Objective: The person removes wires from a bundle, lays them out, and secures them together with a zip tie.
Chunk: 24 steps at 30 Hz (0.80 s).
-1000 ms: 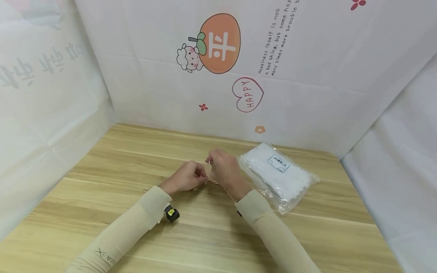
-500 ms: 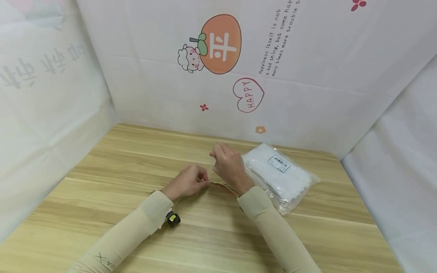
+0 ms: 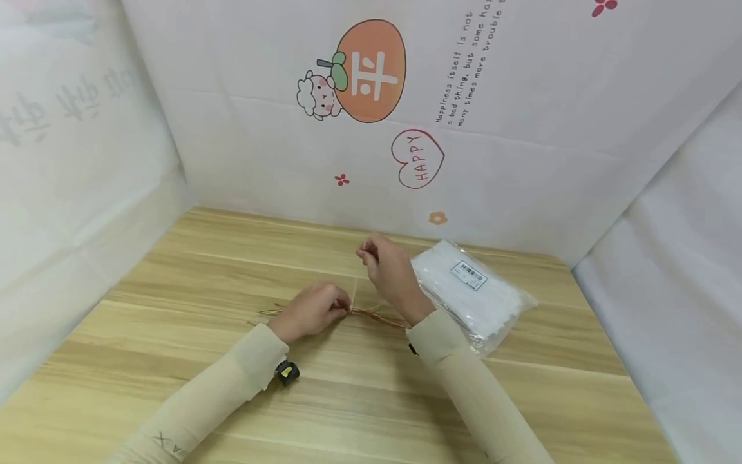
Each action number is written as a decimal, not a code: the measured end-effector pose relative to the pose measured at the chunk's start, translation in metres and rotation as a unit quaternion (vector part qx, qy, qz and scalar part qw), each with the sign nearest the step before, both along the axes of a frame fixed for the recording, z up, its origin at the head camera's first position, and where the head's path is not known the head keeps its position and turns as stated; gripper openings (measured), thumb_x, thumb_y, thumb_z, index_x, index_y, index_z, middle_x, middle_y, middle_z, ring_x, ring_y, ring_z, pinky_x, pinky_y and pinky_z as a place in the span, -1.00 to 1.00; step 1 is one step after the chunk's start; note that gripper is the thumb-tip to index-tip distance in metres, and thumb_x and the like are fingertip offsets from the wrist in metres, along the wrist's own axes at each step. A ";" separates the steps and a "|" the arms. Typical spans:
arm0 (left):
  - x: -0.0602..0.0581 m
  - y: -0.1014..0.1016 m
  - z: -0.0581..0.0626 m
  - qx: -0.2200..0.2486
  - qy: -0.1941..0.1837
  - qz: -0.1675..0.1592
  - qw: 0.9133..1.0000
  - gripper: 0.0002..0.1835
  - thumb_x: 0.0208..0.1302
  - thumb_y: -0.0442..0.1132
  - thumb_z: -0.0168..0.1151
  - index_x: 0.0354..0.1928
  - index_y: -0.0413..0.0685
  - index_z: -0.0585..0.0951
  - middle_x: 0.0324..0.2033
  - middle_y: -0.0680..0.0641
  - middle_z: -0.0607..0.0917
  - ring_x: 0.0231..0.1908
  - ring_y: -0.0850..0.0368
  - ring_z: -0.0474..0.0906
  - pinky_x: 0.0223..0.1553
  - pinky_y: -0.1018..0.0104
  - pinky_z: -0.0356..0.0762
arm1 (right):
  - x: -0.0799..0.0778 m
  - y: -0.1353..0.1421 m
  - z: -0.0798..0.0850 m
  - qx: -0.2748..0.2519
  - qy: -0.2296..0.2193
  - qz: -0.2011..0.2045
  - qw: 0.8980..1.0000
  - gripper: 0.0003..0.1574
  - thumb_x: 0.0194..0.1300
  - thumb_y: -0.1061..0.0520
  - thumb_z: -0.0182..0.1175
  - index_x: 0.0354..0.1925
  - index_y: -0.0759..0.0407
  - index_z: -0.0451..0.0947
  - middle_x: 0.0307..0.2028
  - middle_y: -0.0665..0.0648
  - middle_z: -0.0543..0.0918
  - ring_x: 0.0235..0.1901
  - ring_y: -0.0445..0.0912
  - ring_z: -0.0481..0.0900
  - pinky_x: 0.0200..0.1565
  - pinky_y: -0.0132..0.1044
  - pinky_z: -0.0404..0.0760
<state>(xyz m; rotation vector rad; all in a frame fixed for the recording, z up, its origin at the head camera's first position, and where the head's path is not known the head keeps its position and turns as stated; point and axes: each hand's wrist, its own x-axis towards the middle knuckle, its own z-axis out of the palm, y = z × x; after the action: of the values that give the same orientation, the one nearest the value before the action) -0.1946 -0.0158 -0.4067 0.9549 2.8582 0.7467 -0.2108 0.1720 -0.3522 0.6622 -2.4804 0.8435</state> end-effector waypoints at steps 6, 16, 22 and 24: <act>-0.002 0.000 0.001 -0.055 0.057 0.028 0.997 -0.93 0.39 -0.28 0.42 -0.29 0.01 0.81 -0.31 0.03 0.84 -0.32 0.08 0.75 -0.27 0.14 0.68 | 0.016 -0.006 -0.001 0.095 -0.162 -0.050 0.981 -0.68 0.59 0.11 0.18 -0.06 0.39 0.68 -0.29 0.30 0.78 -0.40 0.00 0.73 -0.37 -0.22 0.67; -0.002 -0.009 0.009 -0.036 0.019 0.014 0.999 -0.92 0.43 -0.44 0.29 -0.19 -0.15 0.71 -0.29 -0.09 0.74 -0.23 -0.03 0.67 -0.15 0.06 0.68 | 0.040 -0.021 -0.041 0.388 -0.043 -0.004 0.921 -0.90 0.54 0.21 0.21 -0.13 0.25 0.62 -0.29 0.17 0.69 -0.20 0.12 0.74 0.01 0.07 0.70; 0.003 -0.020 0.012 -0.057 0.042 -0.034 0.997 -0.79 0.41 -0.51 0.25 0.02 -0.21 0.67 -0.12 -0.12 0.71 -0.11 -0.02 0.67 -0.04 0.14 0.71 | 0.037 -0.017 -0.055 0.356 0.017 0.015 0.934 -0.89 0.60 0.17 0.15 -0.13 0.19 0.54 -0.43 0.10 0.55 -0.49 -0.03 0.52 -0.52 -0.22 0.48; 0.006 -0.023 0.013 -0.083 0.094 -0.051 0.991 -0.80 0.43 -0.48 0.24 0.02 -0.19 0.65 -0.13 -0.10 0.70 -0.17 0.03 0.67 -0.16 0.20 0.71 | 0.037 -0.015 -0.055 0.368 0.031 0.015 0.929 -0.84 0.64 0.13 0.10 -0.18 0.15 0.49 -0.49 0.05 0.48 -0.58 -0.12 0.38 -0.60 -0.33 0.30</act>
<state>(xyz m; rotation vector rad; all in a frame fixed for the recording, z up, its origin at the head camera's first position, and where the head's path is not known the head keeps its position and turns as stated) -0.1883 -0.0391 -0.3938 1.1942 2.9406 0.4232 -0.1740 0.1573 -0.4076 0.9416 -2.7015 -0.1455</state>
